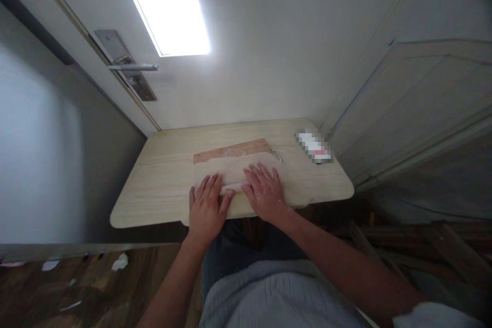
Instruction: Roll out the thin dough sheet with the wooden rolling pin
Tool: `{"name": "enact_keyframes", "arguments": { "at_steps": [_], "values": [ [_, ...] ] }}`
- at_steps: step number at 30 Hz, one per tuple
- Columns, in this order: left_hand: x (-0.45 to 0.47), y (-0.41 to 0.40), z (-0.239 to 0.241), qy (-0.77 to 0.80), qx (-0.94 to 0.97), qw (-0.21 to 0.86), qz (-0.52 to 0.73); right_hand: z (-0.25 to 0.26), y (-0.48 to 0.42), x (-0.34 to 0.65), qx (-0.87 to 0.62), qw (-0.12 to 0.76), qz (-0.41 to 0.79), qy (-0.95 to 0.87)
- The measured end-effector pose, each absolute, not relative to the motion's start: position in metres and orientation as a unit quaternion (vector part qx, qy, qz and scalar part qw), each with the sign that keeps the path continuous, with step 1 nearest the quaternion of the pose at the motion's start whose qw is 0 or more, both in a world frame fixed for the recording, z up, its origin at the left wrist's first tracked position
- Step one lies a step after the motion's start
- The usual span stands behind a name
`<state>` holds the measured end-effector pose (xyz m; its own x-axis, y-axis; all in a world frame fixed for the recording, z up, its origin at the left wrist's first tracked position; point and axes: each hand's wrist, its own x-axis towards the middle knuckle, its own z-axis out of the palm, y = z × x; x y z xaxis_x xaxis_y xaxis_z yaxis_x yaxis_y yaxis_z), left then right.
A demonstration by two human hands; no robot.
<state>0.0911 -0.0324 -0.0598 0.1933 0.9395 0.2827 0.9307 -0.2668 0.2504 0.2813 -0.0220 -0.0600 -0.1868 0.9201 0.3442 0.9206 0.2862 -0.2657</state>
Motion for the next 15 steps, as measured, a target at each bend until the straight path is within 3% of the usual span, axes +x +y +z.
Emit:
{"name": "enact_keyframes", "arguments": {
  "at_steps": [15],
  "values": [
    [0.097, -0.009, -0.061, 0.632, 0.754, -0.025, 0.179, -0.063, 0.006, 0.272, -0.619, 0.207, -0.014, -0.757]
  ]
}}
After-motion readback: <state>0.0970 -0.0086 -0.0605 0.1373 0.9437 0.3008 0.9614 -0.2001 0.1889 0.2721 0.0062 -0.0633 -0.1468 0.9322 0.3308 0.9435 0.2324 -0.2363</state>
